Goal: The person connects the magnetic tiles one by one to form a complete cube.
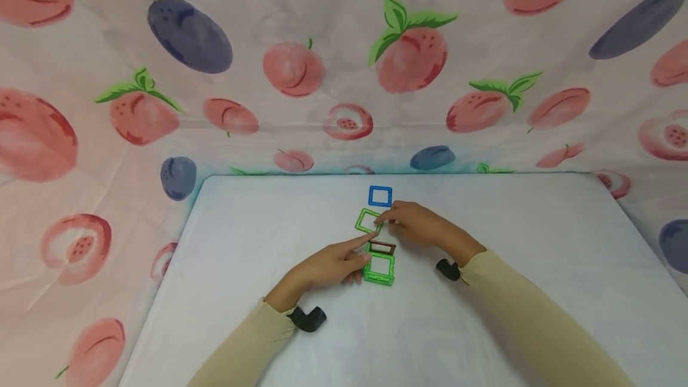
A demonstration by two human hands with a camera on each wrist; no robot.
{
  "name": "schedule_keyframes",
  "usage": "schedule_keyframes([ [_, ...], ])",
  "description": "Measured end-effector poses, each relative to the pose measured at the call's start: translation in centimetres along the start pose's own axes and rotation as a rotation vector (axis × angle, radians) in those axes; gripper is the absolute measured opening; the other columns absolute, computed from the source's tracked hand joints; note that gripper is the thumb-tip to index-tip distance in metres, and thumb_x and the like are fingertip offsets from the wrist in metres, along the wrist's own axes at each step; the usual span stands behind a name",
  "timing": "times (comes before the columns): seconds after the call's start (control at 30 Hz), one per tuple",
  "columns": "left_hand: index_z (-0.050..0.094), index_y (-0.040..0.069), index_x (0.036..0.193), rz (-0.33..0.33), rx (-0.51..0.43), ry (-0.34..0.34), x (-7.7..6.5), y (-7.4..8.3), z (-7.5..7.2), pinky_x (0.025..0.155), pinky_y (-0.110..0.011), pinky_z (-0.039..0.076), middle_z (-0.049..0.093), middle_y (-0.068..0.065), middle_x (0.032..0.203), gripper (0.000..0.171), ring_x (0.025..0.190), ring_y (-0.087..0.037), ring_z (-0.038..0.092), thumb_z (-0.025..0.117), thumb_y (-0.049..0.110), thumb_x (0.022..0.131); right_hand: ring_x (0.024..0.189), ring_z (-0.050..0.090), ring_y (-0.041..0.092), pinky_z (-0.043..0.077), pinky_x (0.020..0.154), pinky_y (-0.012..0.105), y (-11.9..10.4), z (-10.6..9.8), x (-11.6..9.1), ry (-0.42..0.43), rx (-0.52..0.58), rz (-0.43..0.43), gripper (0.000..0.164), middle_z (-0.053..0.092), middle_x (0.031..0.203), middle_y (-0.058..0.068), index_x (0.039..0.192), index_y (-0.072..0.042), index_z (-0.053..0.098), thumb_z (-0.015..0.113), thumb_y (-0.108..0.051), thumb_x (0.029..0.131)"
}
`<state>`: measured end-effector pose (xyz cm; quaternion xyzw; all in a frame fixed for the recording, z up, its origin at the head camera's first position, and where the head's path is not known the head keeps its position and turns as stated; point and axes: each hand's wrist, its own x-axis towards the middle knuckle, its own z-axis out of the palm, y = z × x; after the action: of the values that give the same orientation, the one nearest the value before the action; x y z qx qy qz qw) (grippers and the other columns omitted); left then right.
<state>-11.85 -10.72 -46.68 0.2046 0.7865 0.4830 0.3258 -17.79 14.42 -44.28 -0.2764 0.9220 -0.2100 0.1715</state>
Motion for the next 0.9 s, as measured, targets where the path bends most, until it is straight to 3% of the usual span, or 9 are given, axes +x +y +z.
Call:
schedule_keyframes([
  [0.2,0.033,0.040,0.159,0.000,-0.006,0.005,-0.1,0.0,0.1,0.082,-0.033,0.049,0.070,-0.007,0.080,0.058,0.071,-0.018,0.060,0.054,0.047,0.105,0.089,0.057,0.015,0.052,0.084,0.037,-0.6,0.3,0.7,-0.041,-0.148,0.056,0.006,0.062,0.097,-0.001,0.097,-0.019,0.074,0.076,-0.015,0.093],
  [0.37,0.033,0.040,0.159,-0.004,0.012,0.015,-0.1,0.0,0.1,0.080,-0.033,0.049,0.070,-0.006,0.080,0.058,0.071,-0.018,0.060,0.053,0.047,0.105,0.079,0.053,0.014,0.048,0.071,0.033,0.1,0.3,-0.2,-0.060,-0.191,0.136,0.012,0.059,0.088,-0.002,0.085,-0.017,0.070,0.076,-0.023,0.094],
  [0.57,0.035,0.039,0.159,-0.001,0.023,0.015,-0.1,-0.1,0.2,0.077,-0.032,0.049,0.070,-0.006,0.080,0.057,0.070,-0.018,0.061,0.054,0.046,0.105,0.076,0.052,0.014,0.046,0.070,0.030,1.6,0.8,-2.1,-0.081,-0.115,0.187,0.013,0.059,0.084,-0.001,0.089,-0.013,0.069,0.073,-0.024,0.096],
  [0.9,0.033,0.039,0.160,-0.009,0.013,0.010,-0.1,0.1,0.2,0.080,-0.033,0.047,0.070,-0.006,0.082,0.058,0.073,-0.018,0.060,0.052,0.047,0.105,0.073,0.049,0.014,0.042,0.067,0.029,2.0,1.6,-4.7,-0.055,0.017,0.128,0.017,0.055,0.078,-0.001,0.088,-0.012,0.066,0.068,-0.025,0.099],
])
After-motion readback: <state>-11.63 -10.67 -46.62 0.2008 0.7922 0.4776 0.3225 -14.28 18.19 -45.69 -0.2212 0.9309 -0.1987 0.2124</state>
